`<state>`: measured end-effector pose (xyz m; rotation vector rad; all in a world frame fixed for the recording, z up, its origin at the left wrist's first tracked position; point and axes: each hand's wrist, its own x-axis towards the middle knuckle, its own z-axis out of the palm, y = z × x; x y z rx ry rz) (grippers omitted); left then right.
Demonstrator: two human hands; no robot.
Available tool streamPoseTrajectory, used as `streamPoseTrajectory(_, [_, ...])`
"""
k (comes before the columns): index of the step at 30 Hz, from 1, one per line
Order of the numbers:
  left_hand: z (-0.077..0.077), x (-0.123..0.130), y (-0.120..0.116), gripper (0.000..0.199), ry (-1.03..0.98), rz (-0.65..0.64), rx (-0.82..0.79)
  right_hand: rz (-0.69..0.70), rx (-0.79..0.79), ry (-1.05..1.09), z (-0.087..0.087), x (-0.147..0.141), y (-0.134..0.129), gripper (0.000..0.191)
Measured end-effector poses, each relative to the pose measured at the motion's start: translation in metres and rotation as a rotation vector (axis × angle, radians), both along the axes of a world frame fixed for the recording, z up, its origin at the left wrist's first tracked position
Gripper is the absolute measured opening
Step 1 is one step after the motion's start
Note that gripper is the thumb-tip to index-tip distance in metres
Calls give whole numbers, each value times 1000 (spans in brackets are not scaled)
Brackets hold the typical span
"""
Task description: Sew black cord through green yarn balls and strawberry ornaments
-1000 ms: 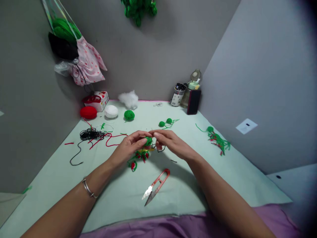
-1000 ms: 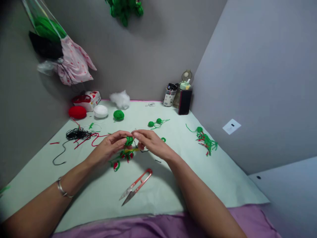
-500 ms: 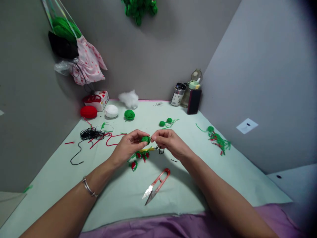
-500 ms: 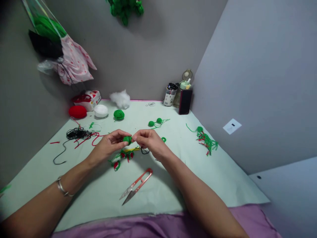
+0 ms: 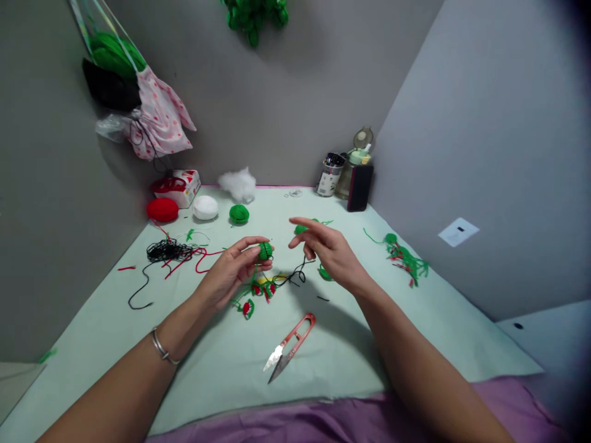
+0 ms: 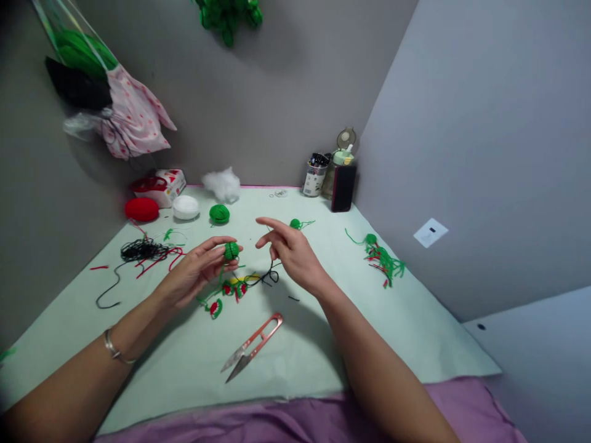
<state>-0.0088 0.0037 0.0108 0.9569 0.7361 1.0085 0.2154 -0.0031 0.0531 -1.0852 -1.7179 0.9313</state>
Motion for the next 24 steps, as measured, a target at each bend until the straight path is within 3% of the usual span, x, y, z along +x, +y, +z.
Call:
streamPoseTrajectory(3, [0,-1,1,29,-14,-12,-13,-15,-11,27,-2,-4,-2,36])
streamPoseTrajectory(6, [0,0,1,28,-16,-15,-16,-43,0,21,-5,-10,-5,16])
streamPoseTrajectory(8, [1,0,0,27,-17,-17,-7,-83,99,-47,-7,-13,-8,9])
streamPoseTrajectory(12, [2,0,-1,25,-29,-11,21,-113,287,-212,-9,-17,-12,8])
streamPoseTrajectory(24, [2,-1,0,23,-36,24,50,-44,318,-355,-13,-20,-15,12])
